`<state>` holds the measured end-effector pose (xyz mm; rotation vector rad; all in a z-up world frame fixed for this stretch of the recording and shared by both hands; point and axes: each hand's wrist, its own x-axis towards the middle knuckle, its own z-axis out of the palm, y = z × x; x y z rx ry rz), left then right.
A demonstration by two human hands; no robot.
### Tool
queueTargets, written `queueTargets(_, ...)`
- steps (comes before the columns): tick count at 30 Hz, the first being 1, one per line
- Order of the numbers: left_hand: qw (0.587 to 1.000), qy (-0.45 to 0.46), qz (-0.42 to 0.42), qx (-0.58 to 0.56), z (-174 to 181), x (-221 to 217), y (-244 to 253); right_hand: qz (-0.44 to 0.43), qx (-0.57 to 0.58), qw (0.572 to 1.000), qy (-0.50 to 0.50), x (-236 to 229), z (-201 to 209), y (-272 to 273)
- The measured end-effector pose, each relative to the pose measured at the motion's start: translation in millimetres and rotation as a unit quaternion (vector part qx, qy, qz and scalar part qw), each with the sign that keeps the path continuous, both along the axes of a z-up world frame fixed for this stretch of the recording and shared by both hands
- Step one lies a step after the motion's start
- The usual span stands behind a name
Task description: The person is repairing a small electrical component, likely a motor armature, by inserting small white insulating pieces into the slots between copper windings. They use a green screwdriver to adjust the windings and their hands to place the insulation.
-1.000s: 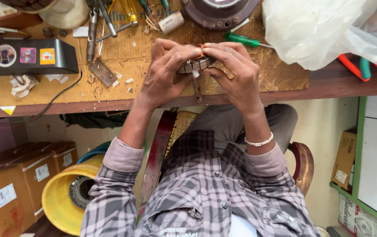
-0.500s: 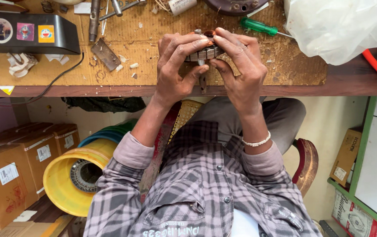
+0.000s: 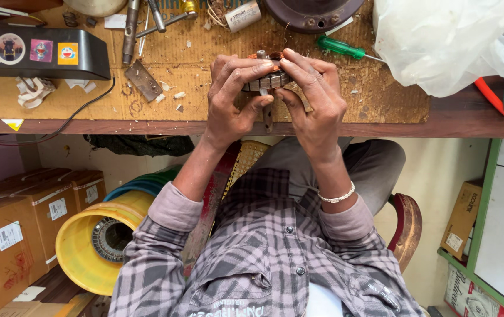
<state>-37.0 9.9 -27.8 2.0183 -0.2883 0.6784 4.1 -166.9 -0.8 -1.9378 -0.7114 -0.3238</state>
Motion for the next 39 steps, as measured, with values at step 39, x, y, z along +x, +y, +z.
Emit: queueTargets(39,0.998,0.057,-0.036,-0.010,18,4,1,0.004,0.056,0.998,0.005,4,-12,-3)
